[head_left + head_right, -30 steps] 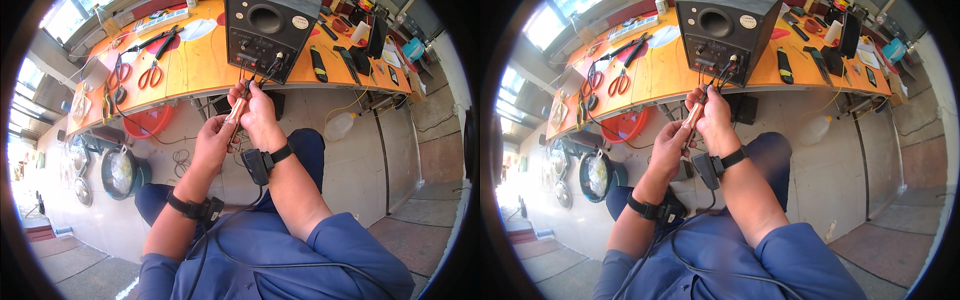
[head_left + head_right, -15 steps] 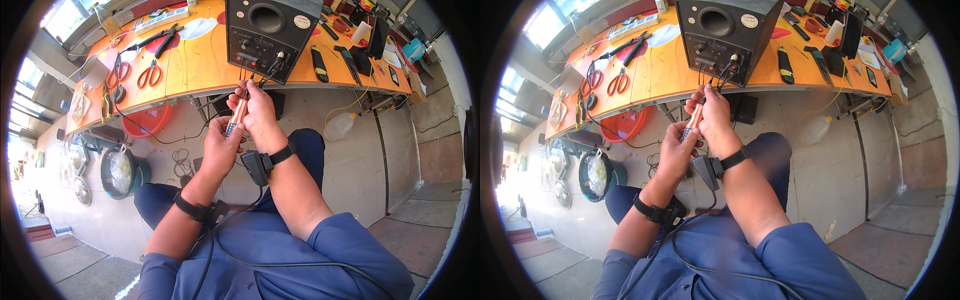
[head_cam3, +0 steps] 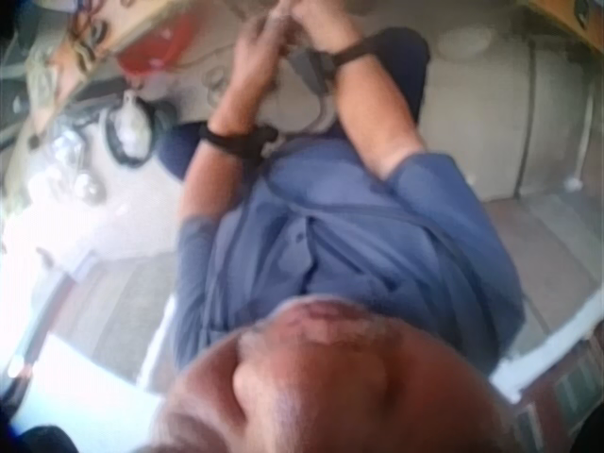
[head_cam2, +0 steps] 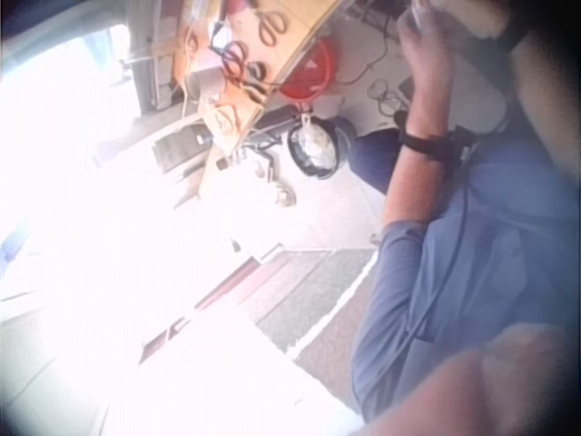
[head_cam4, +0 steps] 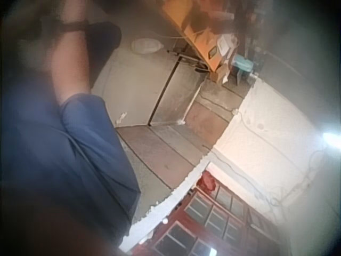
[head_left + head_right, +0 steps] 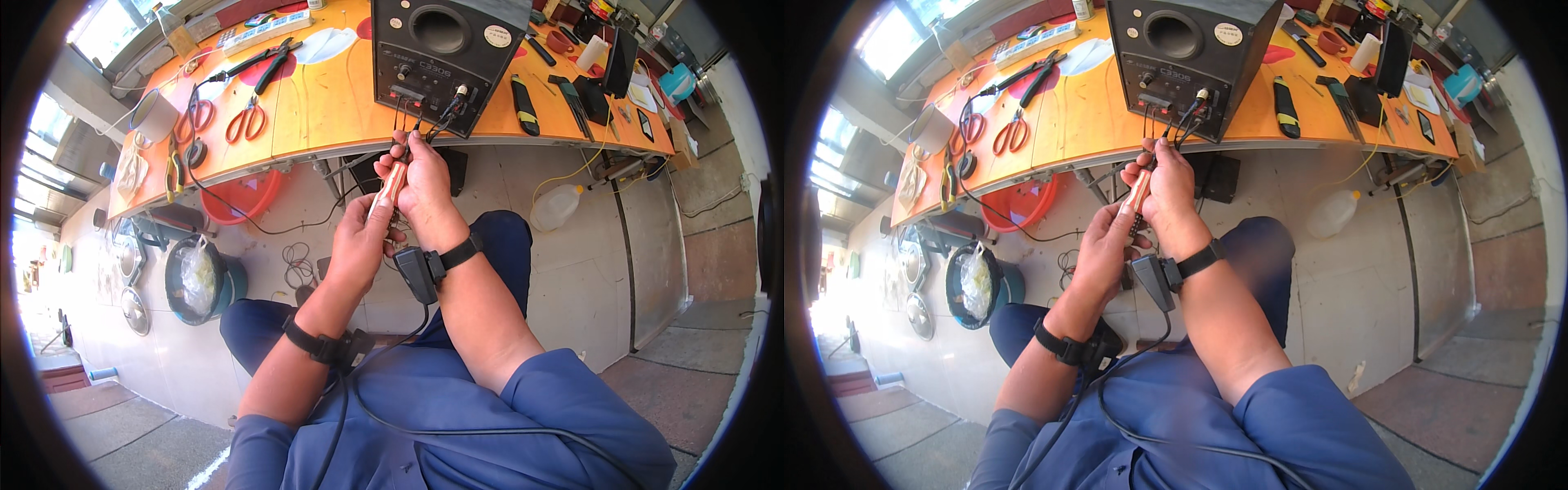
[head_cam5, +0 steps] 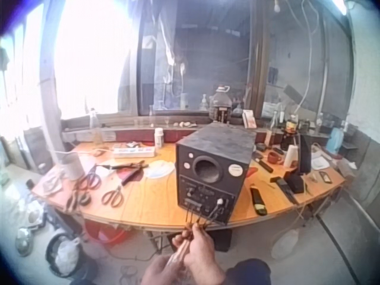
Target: The person places a smartphone on a stand, then plugs a power cord into a power strip and connects it to a black electronic device. They use a screwdriver to adjust screws on the device's front panel, repeatedly tightening and loosening them while holding the device steady.
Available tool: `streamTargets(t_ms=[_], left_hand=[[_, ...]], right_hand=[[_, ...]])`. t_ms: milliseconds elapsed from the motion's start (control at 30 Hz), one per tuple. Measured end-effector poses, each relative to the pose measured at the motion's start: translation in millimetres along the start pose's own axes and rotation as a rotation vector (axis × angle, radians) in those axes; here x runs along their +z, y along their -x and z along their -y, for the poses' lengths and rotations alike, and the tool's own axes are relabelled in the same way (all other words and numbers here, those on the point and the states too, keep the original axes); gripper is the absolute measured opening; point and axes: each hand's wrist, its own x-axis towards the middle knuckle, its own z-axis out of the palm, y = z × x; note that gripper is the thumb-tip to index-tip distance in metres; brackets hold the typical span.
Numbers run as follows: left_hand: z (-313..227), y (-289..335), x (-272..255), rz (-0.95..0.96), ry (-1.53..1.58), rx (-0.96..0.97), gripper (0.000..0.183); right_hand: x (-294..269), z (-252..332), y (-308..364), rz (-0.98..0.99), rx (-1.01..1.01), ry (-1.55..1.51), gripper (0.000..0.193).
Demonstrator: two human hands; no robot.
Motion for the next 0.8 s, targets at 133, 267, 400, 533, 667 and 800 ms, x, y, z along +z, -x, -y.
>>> streamTargets(t_ms=[133, 267, 400, 533, 667, 800], left_hand=[[0.2, 0.3, -2.4, 0.023, 0.117, -0.089, 0.038], [6.8, -2.9, 1.3, -0.018, 0.001, 0.004, 0.037], [13.3, -5.3, 3.5, -0.069, -0.132, 0.108, 0.039], [15.9, -6.5, 6.1, -0.120, -0.228, 0.175, 0.040], [12.3, -3.5, 4.9, -0.075, -0.159, 0.133, 0.038], [4.8, 1.1, -3.8, 0.034, 0.111, -0.065, 0.039]], right_hand=[[-2.2, 0.0, -0.5, 0.015, 0.004, -0.014, 0.030], [-3.8, 0.9, 0.3, 0.026, 0.006, -0.016, 0.031], [-3.1, 1.7, 1.5, 0.043, 0.011, -0.011, 0.033], [-1.5, 1.8, 2.4, 0.063, -0.018, 0.071, 0.035], [-0.1, 1.5, 1.7, 0.049, -0.022, 0.068, 0.036], [-0.1, 1.6, 2.2, 0.063, -0.015, 0.033, 0.037]])
